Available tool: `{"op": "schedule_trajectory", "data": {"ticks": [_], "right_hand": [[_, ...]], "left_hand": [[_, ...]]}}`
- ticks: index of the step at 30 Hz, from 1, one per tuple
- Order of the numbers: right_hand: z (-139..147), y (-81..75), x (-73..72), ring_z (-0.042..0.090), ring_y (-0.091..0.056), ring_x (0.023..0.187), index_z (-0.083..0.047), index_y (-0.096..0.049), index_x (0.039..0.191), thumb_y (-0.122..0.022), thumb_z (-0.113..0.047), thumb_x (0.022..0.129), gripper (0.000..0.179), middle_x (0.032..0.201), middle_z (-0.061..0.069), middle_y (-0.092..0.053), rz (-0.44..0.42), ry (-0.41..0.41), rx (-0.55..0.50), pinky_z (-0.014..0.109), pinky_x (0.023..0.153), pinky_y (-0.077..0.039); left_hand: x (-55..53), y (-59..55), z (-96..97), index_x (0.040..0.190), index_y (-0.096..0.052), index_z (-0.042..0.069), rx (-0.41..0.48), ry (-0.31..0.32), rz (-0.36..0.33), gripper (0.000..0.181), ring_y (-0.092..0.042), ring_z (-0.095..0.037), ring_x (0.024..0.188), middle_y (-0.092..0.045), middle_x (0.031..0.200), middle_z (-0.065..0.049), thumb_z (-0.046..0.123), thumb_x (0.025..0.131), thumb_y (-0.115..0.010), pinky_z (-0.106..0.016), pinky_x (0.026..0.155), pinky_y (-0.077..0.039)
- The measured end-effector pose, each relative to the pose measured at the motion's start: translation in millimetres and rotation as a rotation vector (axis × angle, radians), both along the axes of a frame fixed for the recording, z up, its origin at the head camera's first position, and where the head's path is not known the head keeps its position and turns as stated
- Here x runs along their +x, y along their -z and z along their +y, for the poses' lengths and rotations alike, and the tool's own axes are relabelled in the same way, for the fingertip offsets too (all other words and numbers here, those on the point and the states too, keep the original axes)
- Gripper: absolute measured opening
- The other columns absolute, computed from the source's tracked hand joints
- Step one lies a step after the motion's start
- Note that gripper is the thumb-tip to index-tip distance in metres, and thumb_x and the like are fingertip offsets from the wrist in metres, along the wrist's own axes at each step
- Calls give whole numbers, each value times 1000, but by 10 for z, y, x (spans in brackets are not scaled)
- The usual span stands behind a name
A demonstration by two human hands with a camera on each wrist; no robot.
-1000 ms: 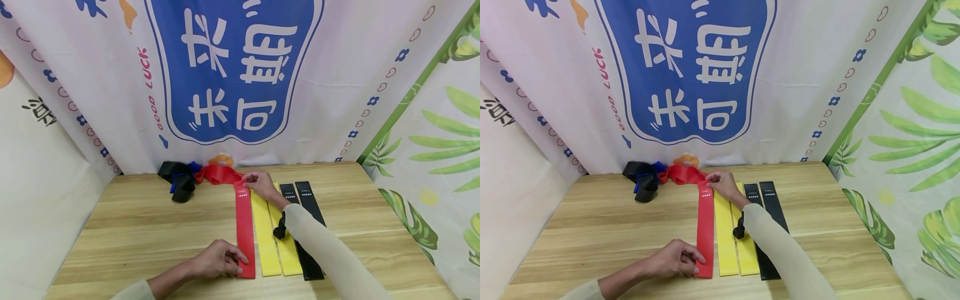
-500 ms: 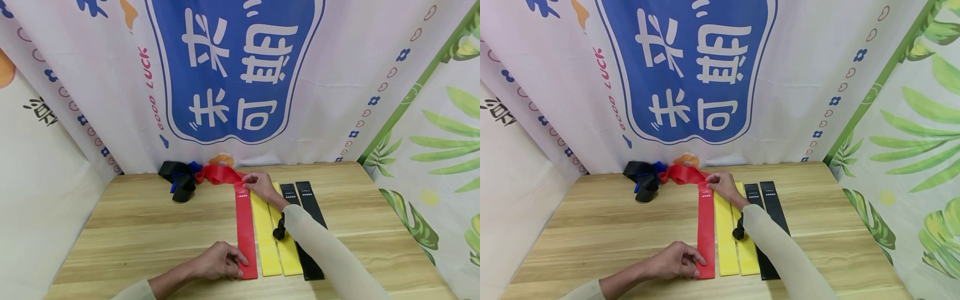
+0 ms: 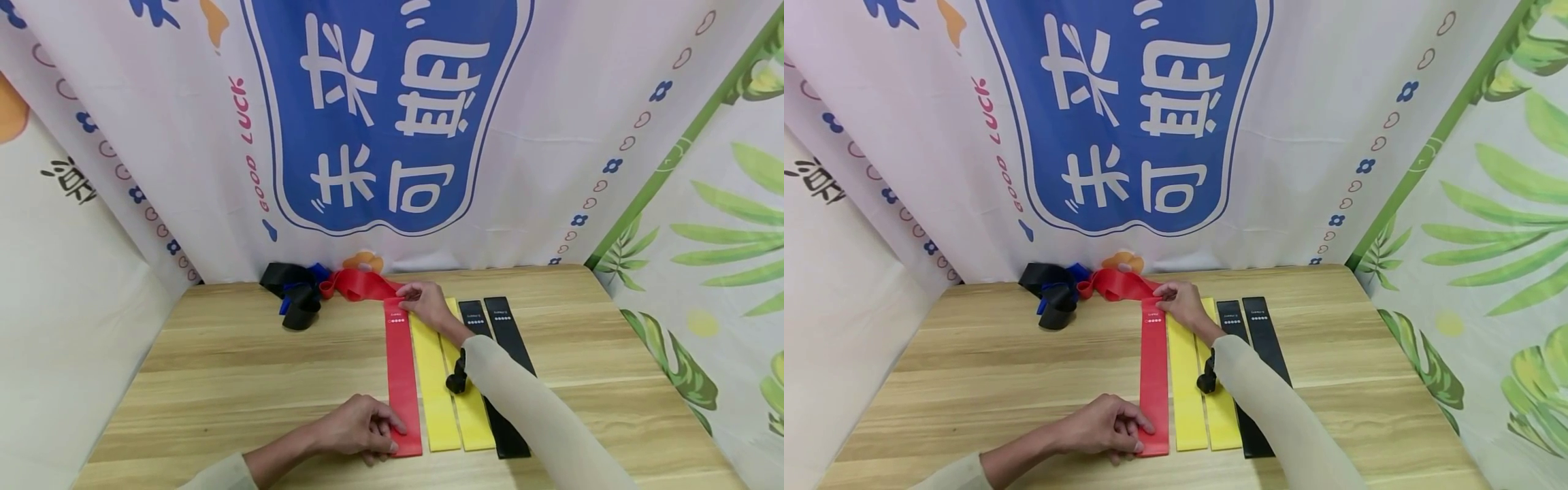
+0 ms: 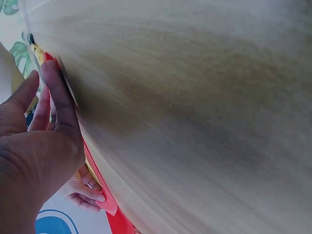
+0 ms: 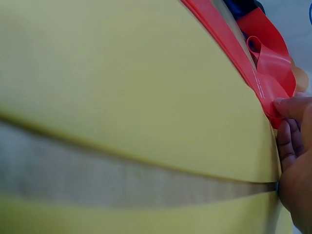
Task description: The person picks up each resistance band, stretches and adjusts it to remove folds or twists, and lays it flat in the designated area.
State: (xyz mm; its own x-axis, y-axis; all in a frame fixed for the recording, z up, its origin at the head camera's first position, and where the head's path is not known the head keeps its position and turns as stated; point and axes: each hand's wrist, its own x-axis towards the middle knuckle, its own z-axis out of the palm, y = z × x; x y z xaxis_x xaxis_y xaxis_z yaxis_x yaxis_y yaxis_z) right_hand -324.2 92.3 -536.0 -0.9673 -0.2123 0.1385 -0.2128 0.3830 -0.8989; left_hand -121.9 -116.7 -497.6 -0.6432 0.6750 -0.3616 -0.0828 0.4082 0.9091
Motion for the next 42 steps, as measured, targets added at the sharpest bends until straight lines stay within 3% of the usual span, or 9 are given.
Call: {"op": "schedule_trajectory", "data": {"ticks": [13, 19, 24, 28, 37, 42], "right_hand": [[-7, 3, 0, 22, -68, 94, -5, -80, 112, -83, 5, 88, 27, 107, 6, -75, 34, 2, 18, 36, 88, -61], [-2, 7, -17, 23, -67, 95, -4, -79, 113, -83, 6, 87, 28, 107, 7, -70, 56, 21, -4, 38, 88, -61], [39, -4, -17, 23, -68, 95, -5, -79, 112, -83, 3, 87, 26, 104, 7, -73, 41, 40, -48, 35, 85, -62], [85, -24, 8, 23, -70, 95, -4, -79, 112, -82, 2, 88, 24, 103, 8, -74, 34, 47, -66, 35, 85, -62], [140, -20, 26, 25, -71, 97, -2, -77, 117, -82, 1, 90, 27, 106, 10, -75, 81, 21, -47, 37, 87, -63], [164, -20, 20, 28, -72, 100, -1, -76, 120, -82, -2, 91, 30, 110, 13, -75, 69, 23, -24, 40, 89, -63]], "left_hand": [[0, 3, -17, 110, -79, 10, 13, 8, -6, 17, -66, -12, 66, -74, 81, -7, 2, 95, -77, -26, 56, -60], [-38, -6, -80, 108, -79, 7, 36, 11, 32, 12, -65, -10, 69, -73, 84, -5, 5, 96, -77, -25, 57, -60], [-125, -28, -148, 117, -77, 6, 25, -9, 108, 19, -66, -14, 75, -73, 91, -4, 7, 98, -76, -26, 61, -59], [-232, -10, -220, 129, -72, 5, 14, -61, 184, 30, -69, -17, 79, -74, 97, -3, 10, 99, -75, -27, 64, -60], [-442, -11, -430, 133, -68, 2, -7, -179, 346, 35, -70, -18, 89, -73, 108, -5, 15, 101, -74, -32, 72, -63], [-532, -57, -528, 135, -68, 4, -43, -253, 459, 37, -71, -19, 101, -74, 116, -8, 17, 101, -75, -27, 83, -61]]}}
